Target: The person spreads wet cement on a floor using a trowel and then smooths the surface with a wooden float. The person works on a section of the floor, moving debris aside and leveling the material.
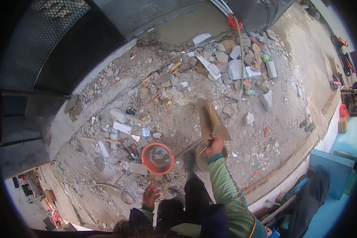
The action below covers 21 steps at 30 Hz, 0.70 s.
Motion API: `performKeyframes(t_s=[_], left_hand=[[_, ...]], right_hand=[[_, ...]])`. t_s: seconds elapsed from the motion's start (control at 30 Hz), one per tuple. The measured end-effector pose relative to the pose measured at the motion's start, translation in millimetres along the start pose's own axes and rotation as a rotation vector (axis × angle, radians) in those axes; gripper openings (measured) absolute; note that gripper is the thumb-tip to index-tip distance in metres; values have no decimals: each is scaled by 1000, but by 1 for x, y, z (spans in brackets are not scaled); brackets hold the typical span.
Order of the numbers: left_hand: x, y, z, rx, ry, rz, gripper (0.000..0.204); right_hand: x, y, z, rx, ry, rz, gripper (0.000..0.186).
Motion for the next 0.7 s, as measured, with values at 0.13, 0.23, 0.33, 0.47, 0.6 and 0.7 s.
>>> performKeyframes(t_s=[0.13,0.23,0.33,0.47,0.6,0.7], left_hand=[[-81,64,-36,190,233,-123,57],[-147,140,-71,292,341,-156,56],[-193,199,-95,346,265,-125,56],[-241,250,-137,352,149,-13,45],[-298,286,-188,295,10,74,57],[-341,296,-245,263,-43,75,47]], right_hand=[[27,31,46,73,-69,138,23],[47,60,67,248,-283,419,24],[66,106,85,386,-516,703,25],[78,158,96,454,-556,956,26],[76,222,105,489,-610,1121,26],[57,262,94,522,-650,1128,24]])
Point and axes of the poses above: each hand's wrist, its own z-axis away from the middle knuckle, its own y-axis out of the palm, x = y × z, the point moved 3 cm from there along -z, towards the middle knuckle, and after that the axes turned 10 degrees about x, right-handed, at the moved point
